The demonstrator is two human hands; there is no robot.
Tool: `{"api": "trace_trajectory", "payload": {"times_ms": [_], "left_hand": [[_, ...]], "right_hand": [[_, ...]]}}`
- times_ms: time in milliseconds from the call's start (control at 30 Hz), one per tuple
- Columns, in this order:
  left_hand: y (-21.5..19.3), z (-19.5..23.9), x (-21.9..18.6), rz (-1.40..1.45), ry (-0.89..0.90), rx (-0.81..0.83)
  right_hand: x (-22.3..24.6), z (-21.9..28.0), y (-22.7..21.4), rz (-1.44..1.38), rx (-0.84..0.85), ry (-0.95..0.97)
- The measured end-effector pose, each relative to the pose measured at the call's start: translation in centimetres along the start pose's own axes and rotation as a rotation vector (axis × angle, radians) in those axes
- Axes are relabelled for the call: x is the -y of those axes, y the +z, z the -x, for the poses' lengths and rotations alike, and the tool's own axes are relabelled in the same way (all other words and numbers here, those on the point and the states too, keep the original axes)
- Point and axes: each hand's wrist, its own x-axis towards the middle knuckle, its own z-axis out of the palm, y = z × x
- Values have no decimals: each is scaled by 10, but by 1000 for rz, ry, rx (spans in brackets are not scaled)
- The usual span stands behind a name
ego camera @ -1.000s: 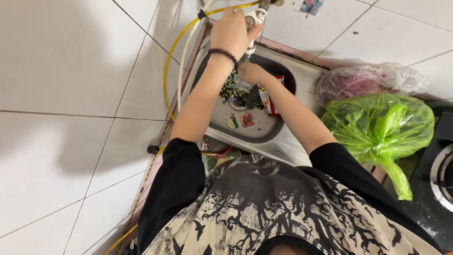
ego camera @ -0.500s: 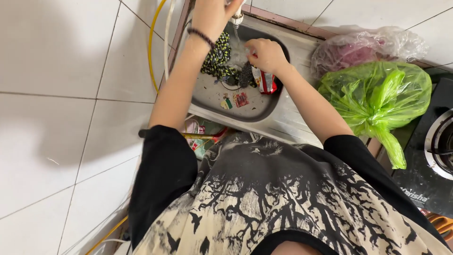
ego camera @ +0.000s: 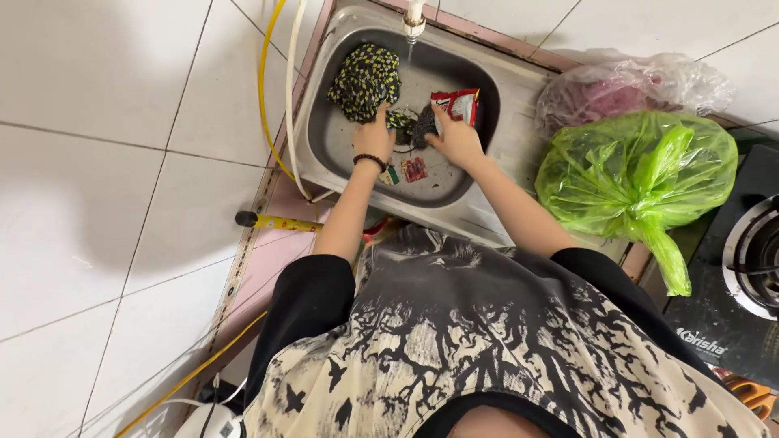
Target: The person sits on the kitchen floor peeling shrimp by hand, dropping the peeled shrimp and shells into a metal pot. They briefly wash their hands at the sink, put on a plastic glove, and continue picking through shrimp in a basket.
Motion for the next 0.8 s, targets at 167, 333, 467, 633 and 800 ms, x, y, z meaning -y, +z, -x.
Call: {"api": "trace_trajectory", "payload": {"times_ms": [167,333,467,633,800], "left_hand": [[-60,12,-29,172,-28,-59],[-42,13,-23,-2,12,-311],[-28,16,-23,275,-135,15],[-5,14,-21,658,55,-254],[-23,16,-33,569,-241,-9]], "right_hand": [[10,3,-2,155,-491,-320],[36,13,-31,-62,-298,-176],[17,7,-9,-208,-188,17],[13,3,-5,-462,-379,-351],[14,4,-5,-259,-194,35]]}}
